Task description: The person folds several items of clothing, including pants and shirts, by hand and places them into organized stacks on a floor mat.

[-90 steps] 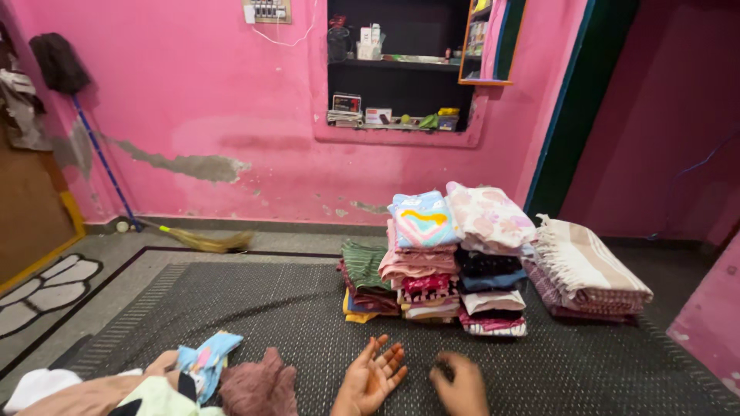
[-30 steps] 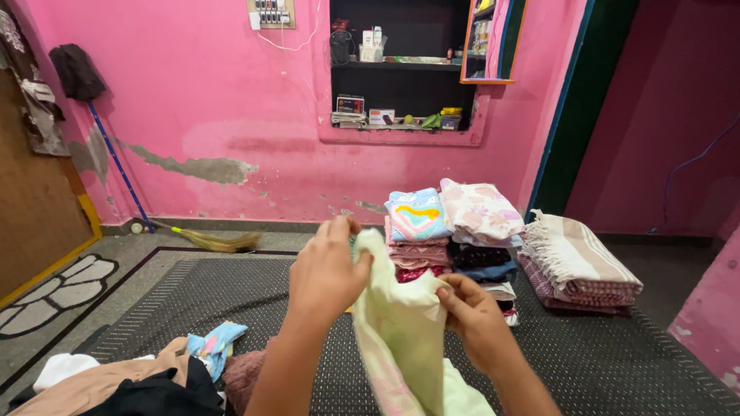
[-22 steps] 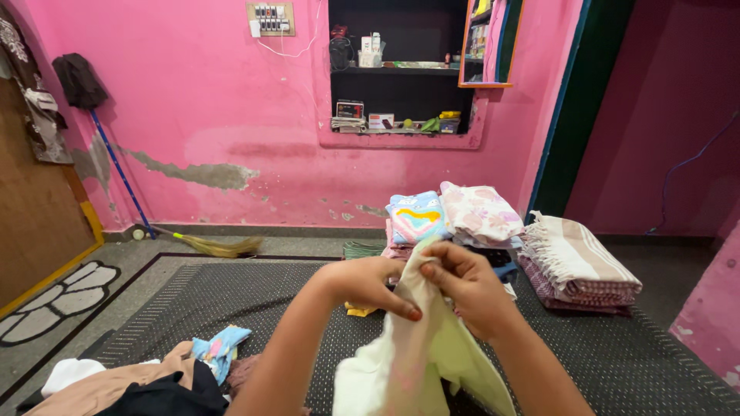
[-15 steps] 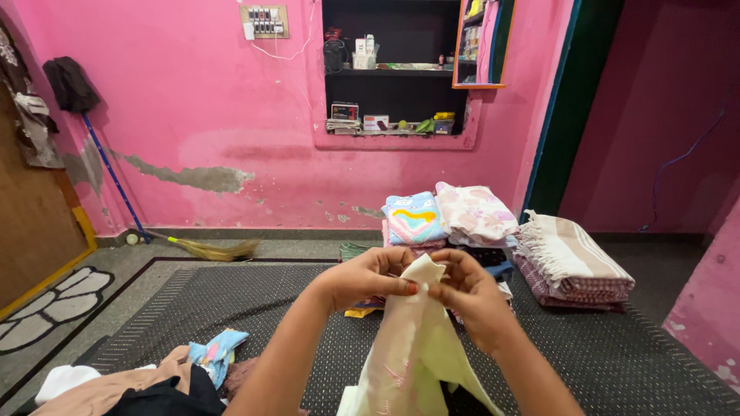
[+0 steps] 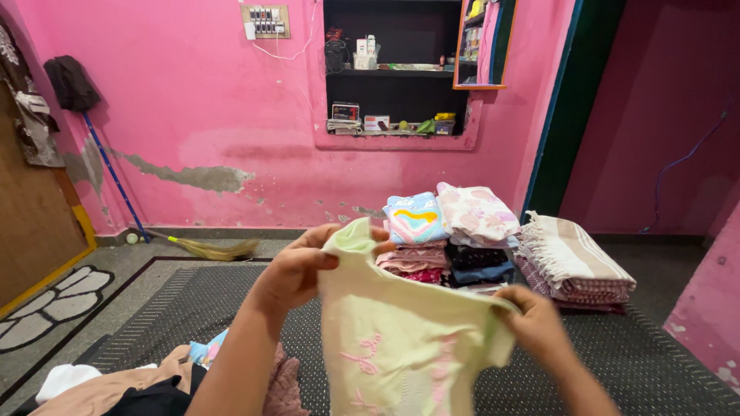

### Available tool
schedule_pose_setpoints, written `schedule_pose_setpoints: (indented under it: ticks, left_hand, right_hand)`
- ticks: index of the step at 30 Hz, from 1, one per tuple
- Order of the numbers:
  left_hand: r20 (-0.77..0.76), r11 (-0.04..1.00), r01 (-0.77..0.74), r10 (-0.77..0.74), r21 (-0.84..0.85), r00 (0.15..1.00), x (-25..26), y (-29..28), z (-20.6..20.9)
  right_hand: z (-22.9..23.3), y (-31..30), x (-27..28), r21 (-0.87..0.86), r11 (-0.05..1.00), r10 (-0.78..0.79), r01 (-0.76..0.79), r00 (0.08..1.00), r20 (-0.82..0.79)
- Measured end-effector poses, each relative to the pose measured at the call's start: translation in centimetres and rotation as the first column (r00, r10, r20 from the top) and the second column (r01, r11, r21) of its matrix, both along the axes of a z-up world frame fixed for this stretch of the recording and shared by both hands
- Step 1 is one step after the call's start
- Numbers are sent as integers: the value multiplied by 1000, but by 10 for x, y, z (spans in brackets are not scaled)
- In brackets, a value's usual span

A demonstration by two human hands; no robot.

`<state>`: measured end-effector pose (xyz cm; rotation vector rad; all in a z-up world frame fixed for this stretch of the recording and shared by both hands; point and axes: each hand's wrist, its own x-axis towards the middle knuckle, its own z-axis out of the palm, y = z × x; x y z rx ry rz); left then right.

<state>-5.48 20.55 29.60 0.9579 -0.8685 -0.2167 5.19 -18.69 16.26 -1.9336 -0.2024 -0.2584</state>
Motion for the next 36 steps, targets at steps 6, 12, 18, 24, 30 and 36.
schedule_pose_setpoints:
  ticks: [6, 12, 18, 24, 30, 36]
  left_hand:
    - [-238, 989, -146, 143, 3, 961, 22, 26, -39]
    - [156, 691, -606, 599, 394, 785, 30, 58, -32]
    - [229, 405, -728, 766, 553, 601, -10, 53, 19]
    - [297, 419, -800, 771, 429, 563, -33, 71, 23]
    - [465, 268, -849, 742, 456, 484, -19, 76, 8]
    - [259, 433, -790, 780, 435, 570, -5, 91, 12]
  right_hand:
    - [87, -56, 2, -201, 955, -163, 218, 952, 257]
    - [149, -92, -16, -320, 879, -248, 353, 913, 325]
    - [149, -123, -13, -202, 931, -215, 304, 904, 370]
    - [128, -178, 18, 292, 940, 76, -176, 943, 323]
    - [118, -176, 11, 158, 987, -60, 28, 978, 199]
    - [124, -172, 23, 224, 973, -75, 48, 991, 110]
